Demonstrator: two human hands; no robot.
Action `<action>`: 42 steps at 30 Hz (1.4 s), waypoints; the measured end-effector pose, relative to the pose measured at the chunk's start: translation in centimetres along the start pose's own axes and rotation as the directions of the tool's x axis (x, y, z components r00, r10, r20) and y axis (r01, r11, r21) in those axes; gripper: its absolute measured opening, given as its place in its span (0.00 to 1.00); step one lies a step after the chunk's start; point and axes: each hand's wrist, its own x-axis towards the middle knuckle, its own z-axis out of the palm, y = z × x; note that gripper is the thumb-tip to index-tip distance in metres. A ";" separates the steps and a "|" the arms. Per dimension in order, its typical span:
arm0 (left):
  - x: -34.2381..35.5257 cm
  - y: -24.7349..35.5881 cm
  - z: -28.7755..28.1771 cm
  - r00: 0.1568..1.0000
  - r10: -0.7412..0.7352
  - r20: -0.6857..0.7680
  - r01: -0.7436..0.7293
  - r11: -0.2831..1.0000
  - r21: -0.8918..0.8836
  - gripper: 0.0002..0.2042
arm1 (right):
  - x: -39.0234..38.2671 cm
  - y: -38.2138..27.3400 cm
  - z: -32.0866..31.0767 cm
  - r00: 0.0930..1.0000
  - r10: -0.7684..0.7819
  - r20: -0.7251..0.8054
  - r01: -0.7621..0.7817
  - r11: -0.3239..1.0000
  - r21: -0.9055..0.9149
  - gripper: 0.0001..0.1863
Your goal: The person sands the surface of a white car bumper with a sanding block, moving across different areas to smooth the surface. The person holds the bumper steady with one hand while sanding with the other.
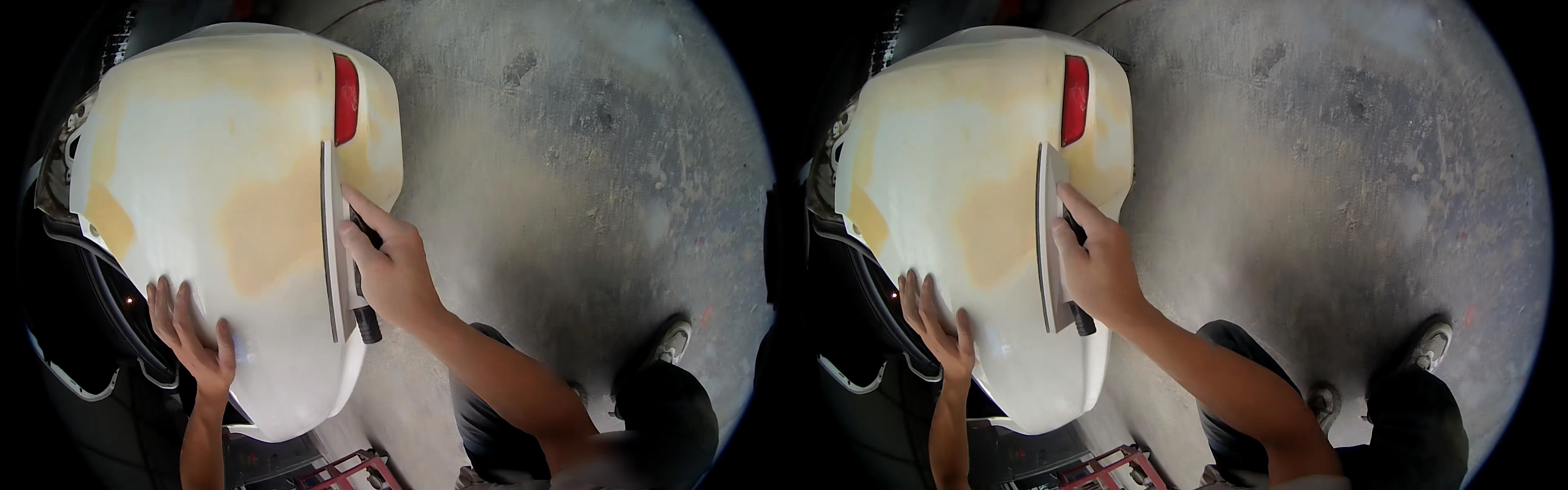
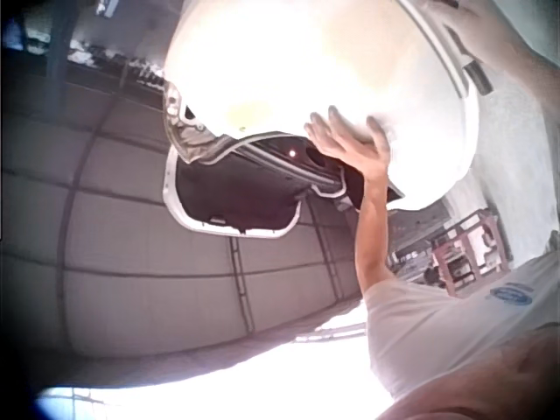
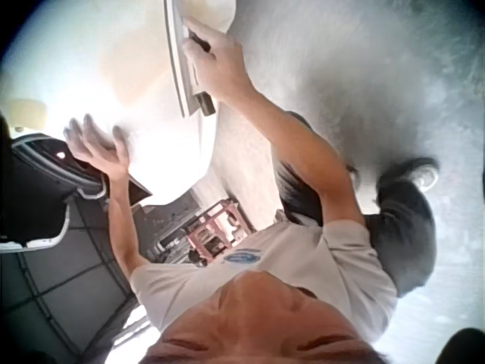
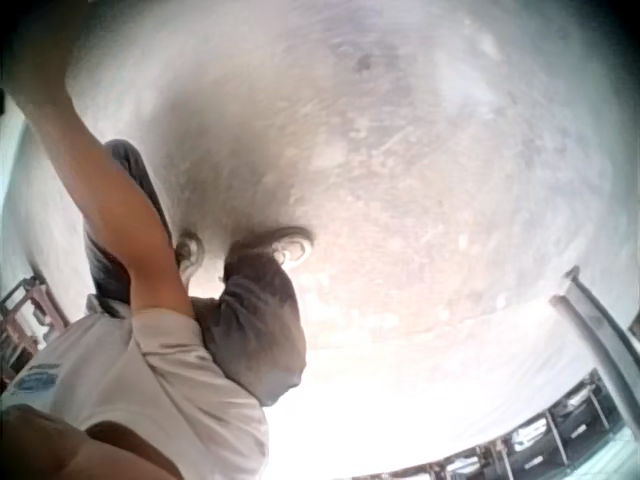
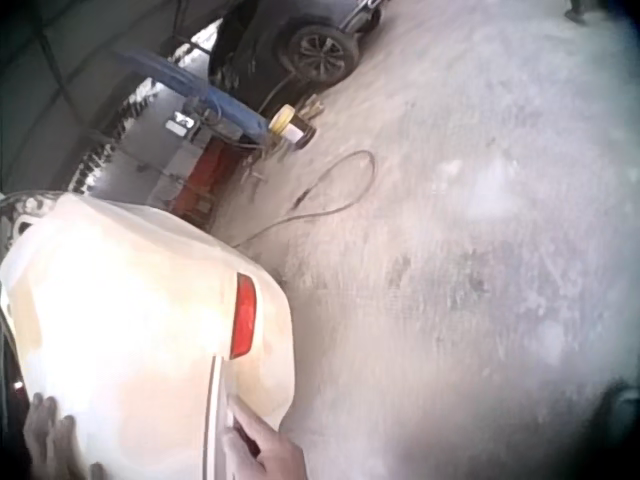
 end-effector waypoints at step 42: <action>-0.4 -0.2 0.1 1.000 -0.009 -0.014 0.009 0.999 -0.036 0.30 | 1.0 3.6 -5.5 0.901 -0.434 -0.025 0.253 0.568 -0.783 0.23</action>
